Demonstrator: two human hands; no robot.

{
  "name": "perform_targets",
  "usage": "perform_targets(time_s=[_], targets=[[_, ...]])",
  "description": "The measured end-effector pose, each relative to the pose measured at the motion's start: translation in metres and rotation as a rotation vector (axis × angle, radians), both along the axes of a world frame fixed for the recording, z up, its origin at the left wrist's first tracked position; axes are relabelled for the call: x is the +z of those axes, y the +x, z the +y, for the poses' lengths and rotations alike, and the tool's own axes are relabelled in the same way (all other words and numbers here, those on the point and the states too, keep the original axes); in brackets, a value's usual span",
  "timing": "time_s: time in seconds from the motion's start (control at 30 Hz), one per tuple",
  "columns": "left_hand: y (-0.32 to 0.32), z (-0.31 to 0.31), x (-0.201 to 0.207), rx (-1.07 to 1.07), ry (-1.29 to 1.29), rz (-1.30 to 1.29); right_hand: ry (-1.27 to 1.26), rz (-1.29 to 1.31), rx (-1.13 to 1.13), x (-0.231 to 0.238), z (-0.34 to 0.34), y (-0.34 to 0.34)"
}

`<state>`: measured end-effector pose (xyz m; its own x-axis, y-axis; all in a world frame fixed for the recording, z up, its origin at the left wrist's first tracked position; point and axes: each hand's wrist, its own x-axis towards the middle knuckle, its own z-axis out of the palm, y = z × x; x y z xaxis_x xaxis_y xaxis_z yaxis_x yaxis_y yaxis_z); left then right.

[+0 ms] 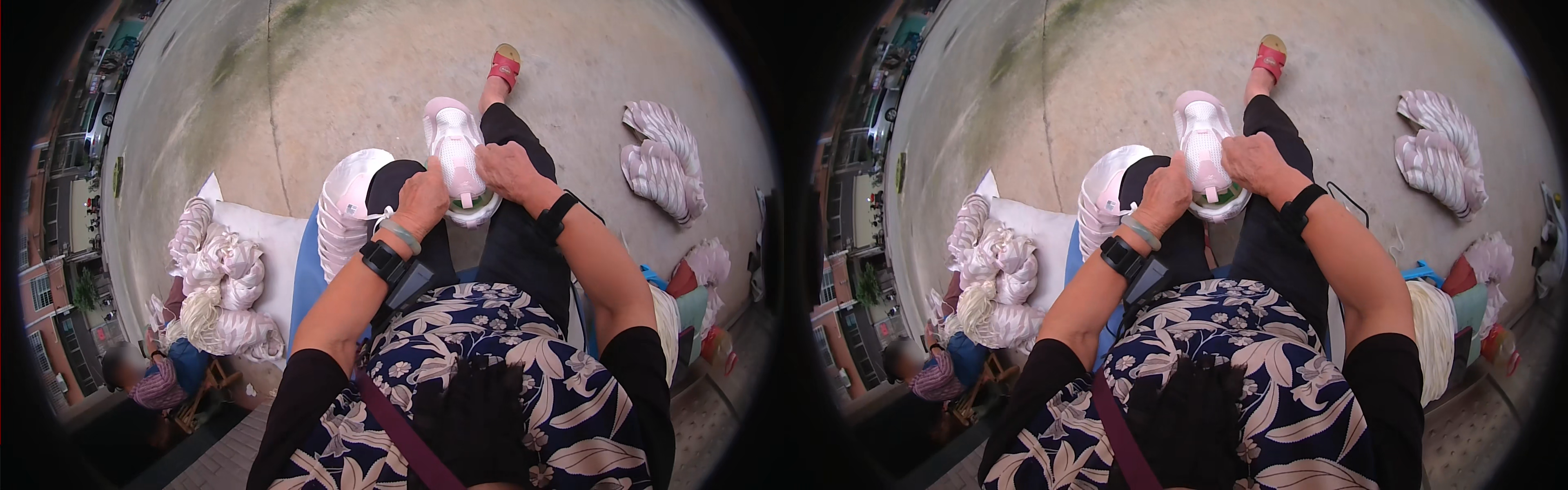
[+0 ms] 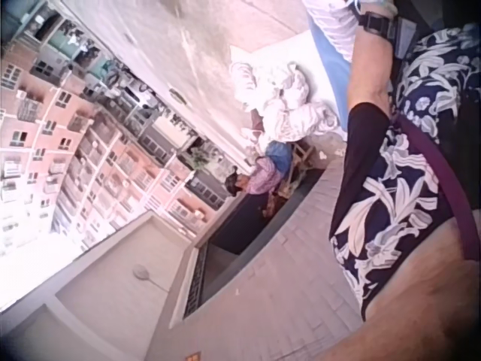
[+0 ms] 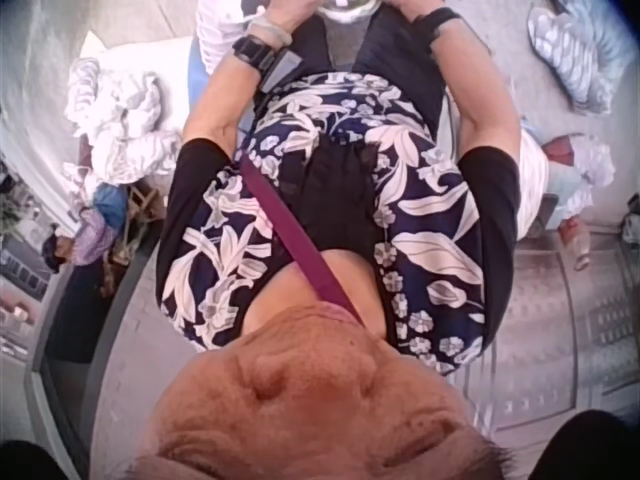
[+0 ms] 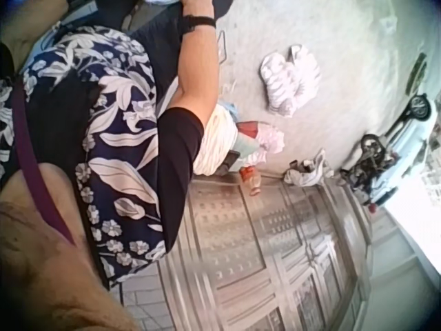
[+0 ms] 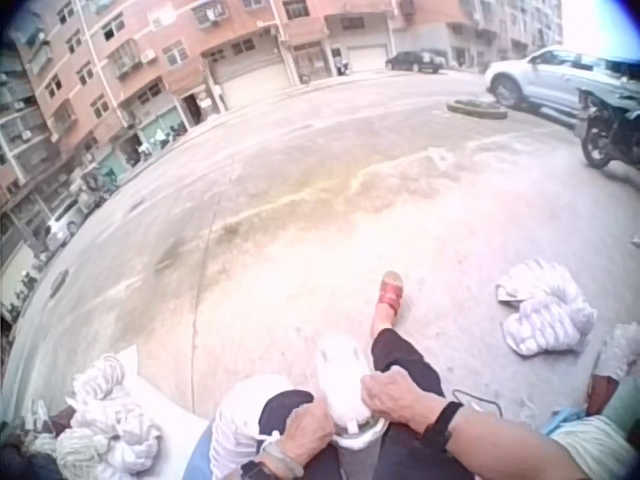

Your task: The recorder is lacing a white sneaker while sitting in an outdoor workspace.

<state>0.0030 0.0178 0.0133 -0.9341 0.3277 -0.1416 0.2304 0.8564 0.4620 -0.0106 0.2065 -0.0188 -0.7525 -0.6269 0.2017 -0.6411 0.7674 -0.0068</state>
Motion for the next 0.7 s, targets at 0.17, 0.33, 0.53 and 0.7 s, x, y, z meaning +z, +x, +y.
perform_targets(time_s=[0.17,0.33,0.53,0.7], targets=[[-0.01,-0.002,0.001,-0.008,-0.013,0.0,0.005,-0.098,-0.003,0.001,-0.001,-0.006],[-0.007,0.005,0.001,-0.027,-0.023,0.023,-0.028,-0.249,-0.102,-0.001,0.0,-0.002],[0.004,0.016,0.007,-0.074,-0.101,-0.02,-0.164,-0.292,-0.228,0.038,0.015,0.01],[0.01,-0.004,-0.015,-0.194,-0.135,0.162,-0.643,-0.249,-0.481,0.061,0.092,0.028]])
